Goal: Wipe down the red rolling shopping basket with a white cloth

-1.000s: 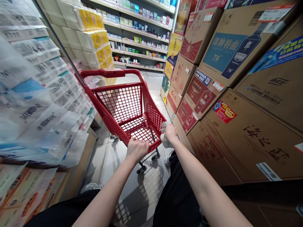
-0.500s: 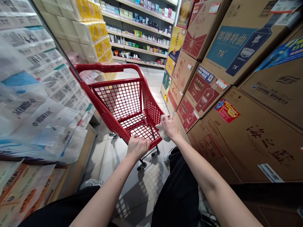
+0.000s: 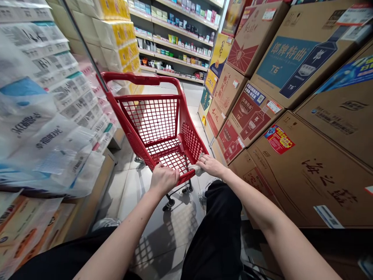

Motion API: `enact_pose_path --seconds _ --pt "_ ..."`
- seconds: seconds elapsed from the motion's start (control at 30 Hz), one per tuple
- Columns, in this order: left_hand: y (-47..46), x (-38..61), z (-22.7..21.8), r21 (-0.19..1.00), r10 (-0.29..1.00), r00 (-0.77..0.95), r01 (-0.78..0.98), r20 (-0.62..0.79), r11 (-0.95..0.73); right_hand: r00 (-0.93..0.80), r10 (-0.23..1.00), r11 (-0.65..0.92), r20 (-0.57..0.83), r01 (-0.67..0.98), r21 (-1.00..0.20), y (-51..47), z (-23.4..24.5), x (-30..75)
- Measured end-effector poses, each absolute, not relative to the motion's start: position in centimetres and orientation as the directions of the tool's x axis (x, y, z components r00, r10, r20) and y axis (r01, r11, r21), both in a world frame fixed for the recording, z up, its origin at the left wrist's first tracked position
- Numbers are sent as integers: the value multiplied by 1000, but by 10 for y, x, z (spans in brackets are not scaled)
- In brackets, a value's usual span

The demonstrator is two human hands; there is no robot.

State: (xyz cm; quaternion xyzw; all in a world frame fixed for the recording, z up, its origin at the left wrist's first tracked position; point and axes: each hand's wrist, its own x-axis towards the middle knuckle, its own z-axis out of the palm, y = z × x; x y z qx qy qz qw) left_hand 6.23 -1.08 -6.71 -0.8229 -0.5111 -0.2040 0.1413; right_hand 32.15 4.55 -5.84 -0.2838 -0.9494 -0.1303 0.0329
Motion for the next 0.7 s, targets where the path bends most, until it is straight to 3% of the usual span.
enact_pose_path --seconds 0.37,0.57,0.7 --pt "-11 56 -71 166 828 347 875 441 -455 -824 513 818 241 554 154 5 -68 242" --pt "-14 49 -67 64 792 384 883 474 -466 -780 585 775 222 619 131 21 -65 290" --pt "-12 52 -65 63 799 370 891 473 -450 -769 599 757 224 634 154 36 -63 319"
